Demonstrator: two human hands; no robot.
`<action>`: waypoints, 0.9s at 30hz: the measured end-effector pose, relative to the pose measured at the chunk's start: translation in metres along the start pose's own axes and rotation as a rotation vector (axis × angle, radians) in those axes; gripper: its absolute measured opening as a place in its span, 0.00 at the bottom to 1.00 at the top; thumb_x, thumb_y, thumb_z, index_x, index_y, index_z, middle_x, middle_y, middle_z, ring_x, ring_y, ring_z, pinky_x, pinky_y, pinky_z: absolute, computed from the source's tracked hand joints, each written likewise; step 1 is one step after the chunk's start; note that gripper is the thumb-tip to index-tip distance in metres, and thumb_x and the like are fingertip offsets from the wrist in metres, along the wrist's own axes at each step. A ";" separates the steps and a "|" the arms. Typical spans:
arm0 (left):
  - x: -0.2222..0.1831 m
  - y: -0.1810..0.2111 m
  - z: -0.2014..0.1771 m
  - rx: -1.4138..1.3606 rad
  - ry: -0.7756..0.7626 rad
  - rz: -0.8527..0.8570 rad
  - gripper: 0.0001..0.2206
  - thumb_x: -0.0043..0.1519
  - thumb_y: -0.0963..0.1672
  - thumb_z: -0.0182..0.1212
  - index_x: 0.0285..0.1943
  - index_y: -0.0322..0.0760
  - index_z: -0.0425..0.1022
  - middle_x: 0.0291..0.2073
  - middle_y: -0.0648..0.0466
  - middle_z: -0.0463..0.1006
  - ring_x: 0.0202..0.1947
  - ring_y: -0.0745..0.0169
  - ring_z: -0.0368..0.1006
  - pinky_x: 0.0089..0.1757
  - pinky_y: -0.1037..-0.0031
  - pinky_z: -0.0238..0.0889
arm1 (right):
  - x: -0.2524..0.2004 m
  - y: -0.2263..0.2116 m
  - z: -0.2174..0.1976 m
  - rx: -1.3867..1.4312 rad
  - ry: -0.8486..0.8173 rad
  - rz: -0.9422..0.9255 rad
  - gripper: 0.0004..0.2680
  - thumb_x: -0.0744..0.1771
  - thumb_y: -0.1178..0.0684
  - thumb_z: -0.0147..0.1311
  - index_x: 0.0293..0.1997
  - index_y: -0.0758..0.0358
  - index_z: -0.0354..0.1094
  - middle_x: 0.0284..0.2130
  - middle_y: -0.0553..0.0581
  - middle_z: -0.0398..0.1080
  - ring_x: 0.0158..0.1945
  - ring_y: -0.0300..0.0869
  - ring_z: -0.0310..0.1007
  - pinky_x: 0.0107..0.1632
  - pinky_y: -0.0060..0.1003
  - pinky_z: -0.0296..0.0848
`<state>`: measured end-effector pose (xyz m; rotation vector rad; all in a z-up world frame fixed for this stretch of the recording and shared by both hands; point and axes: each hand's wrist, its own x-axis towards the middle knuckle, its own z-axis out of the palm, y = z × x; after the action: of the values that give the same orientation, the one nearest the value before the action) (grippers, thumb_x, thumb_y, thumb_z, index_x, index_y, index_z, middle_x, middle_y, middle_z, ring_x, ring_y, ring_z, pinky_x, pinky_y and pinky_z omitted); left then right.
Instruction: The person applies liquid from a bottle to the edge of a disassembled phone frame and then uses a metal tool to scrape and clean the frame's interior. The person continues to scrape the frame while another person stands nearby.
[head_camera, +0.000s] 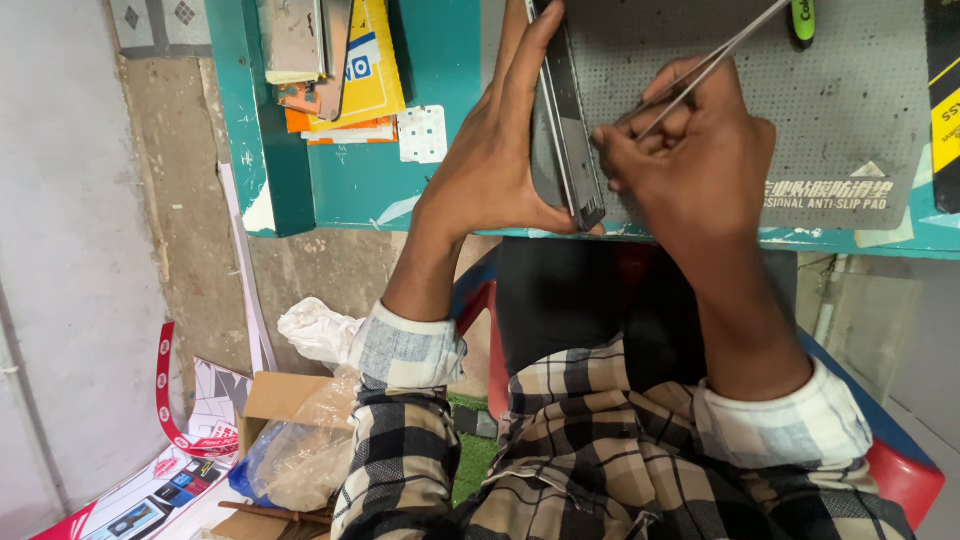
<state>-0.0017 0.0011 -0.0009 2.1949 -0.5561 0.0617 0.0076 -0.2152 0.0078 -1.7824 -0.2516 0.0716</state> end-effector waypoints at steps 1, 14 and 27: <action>0.000 0.000 0.000 -0.005 -0.001 0.007 0.71 0.37 0.58 0.92 0.80 0.49 0.31 0.77 0.34 0.30 0.78 0.31 0.41 0.75 0.53 0.55 | 0.004 0.002 0.002 -0.006 0.011 -0.009 0.12 0.70 0.66 0.67 0.49 0.71 0.60 0.32 0.58 0.79 0.33 0.37 0.82 0.33 0.26 0.78; 0.002 0.003 0.001 -0.016 -0.010 -0.037 0.73 0.33 0.52 0.93 0.82 0.49 0.31 0.80 0.36 0.32 0.81 0.30 0.42 0.75 0.52 0.52 | 0.005 -0.005 -0.001 -0.056 -0.017 0.080 0.13 0.69 0.64 0.67 0.50 0.69 0.60 0.30 0.58 0.78 0.31 0.36 0.82 0.32 0.27 0.78; -0.001 -0.003 0.005 -0.003 -0.003 -0.022 0.76 0.29 0.51 0.94 0.81 0.49 0.29 0.79 0.35 0.32 0.80 0.31 0.41 0.74 0.52 0.54 | -0.004 -0.008 -0.007 -0.125 -0.048 0.061 0.13 0.69 0.63 0.68 0.50 0.69 0.61 0.29 0.58 0.76 0.33 0.37 0.82 0.33 0.29 0.79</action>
<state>-0.0021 -0.0013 -0.0065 2.1987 -0.5328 0.0458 0.0039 -0.2208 0.0163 -1.9145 -0.2402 0.1455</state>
